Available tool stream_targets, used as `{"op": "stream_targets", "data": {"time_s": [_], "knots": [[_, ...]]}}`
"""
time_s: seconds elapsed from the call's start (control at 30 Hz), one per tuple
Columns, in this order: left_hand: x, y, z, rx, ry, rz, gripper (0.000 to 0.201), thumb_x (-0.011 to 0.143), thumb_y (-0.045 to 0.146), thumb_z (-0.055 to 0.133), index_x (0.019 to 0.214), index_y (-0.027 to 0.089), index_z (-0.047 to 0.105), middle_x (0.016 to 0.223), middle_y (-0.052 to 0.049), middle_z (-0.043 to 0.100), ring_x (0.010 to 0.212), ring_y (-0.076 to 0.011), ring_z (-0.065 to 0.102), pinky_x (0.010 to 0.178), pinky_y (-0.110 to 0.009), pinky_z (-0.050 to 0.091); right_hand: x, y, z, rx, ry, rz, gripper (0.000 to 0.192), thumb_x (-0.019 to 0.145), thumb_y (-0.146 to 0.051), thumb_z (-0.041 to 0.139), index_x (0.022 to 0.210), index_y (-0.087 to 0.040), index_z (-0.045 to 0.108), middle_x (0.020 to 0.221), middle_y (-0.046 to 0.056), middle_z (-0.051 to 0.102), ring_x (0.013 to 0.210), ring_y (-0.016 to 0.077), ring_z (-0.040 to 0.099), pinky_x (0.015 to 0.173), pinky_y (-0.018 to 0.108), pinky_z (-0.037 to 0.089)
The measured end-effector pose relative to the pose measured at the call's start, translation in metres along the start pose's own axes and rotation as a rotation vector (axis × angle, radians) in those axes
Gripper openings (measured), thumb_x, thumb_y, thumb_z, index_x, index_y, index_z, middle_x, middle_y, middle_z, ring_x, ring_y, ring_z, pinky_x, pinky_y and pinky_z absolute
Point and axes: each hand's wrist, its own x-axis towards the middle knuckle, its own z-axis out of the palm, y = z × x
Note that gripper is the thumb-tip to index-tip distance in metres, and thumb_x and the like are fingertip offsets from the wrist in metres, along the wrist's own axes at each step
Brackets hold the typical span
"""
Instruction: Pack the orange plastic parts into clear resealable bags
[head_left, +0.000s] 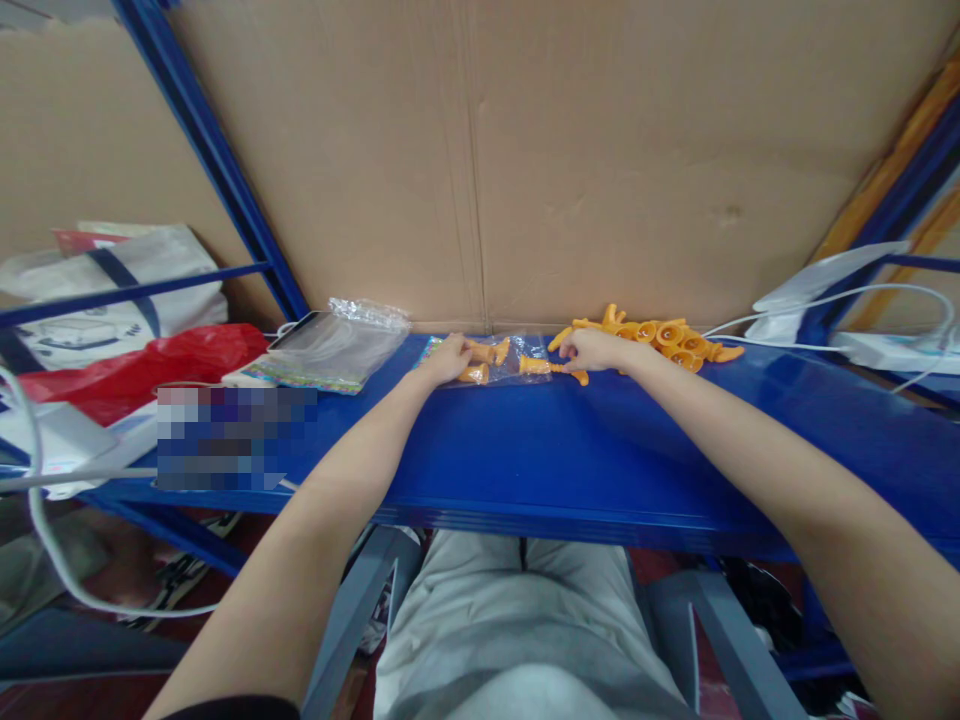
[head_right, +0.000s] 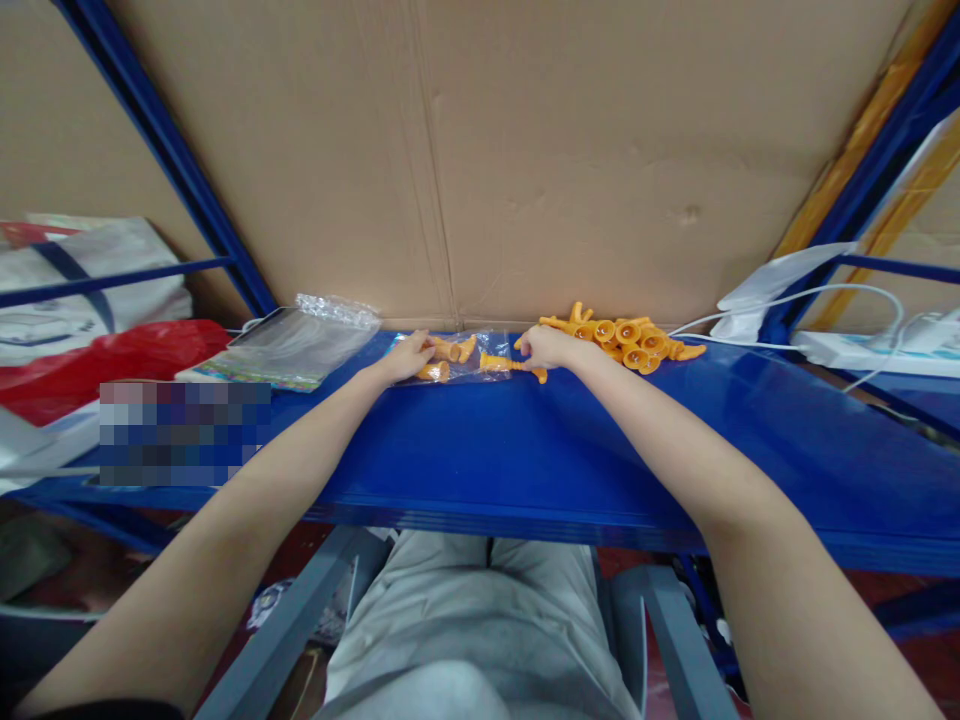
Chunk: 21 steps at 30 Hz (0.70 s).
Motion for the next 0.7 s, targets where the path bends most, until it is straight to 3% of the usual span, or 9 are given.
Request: {"op": "stream_targets", "data": {"time_s": [0.17, 0.4, 0.53, 0.7], "knots": [[0.000, 0.001, -0.001, -0.019, 0.003, -0.019, 0.020, 0.088, 0.017, 0.048, 0.102, 0.015, 0.062, 0.118, -0.013, 0.065, 0.118, -0.0240, 0.059, 0.105, -0.033, 0.042, -0.014, 0.010, 0.006, -0.078, -0.063, 0.042, 0.014, 0.078, -0.017, 0.069, 0.090, -0.017, 0.077, 0.084, 0.007, 0.074, 0.079, 0.0217, 0.069, 0.072, 0.030, 0.050], [-0.002, 0.003, -0.002, -0.028, 0.005, -0.010, 0.019, 0.089, 0.018, 0.047, 0.101, 0.016, 0.062, 0.120, -0.012, 0.065, 0.118, -0.0236, 0.059, 0.107, -0.034, 0.041, -0.021, 0.011, 0.005, 0.109, -0.185, 0.150, 0.031, 0.082, -0.011, 0.057, 0.107, -0.016, 0.073, 0.077, 0.004, 0.073, 0.056, 0.0152, 0.062, 0.055, 0.027, 0.048], [-0.001, 0.002, -0.001, -0.032, 0.021, 0.004, 0.018, 0.091, 0.019, 0.045, 0.098, 0.016, 0.061, 0.119, -0.012, 0.065, 0.118, -0.0219, 0.059, 0.106, -0.032, 0.042, -0.020, 0.006, 0.005, 0.141, -0.074, 0.114, 0.023, 0.079, -0.013, 0.059, 0.095, -0.017, 0.075, 0.075, 0.003, 0.072, 0.066, 0.0159, 0.066, 0.062, 0.026, 0.049], [0.001, -0.001, -0.002, -0.066, 0.138, -0.059, 0.021, 0.094, 0.024, 0.043, 0.104, 0.016, 0.060, 0.121, -0.014, 0.066, 0.120, -0.0241, 0.058, 0.105, -0.036, 0.042, -0.009, -0.002, 0.008, 0.111, 0.089, 0.062, 0.014, 0.074, -0.018, 0.062, 0.081, -0.018, 0.075, 0.077, 0.000, 0.072, 0.072, 0.0165, 0.065, 0.066, 0.026, 0.047]]}}
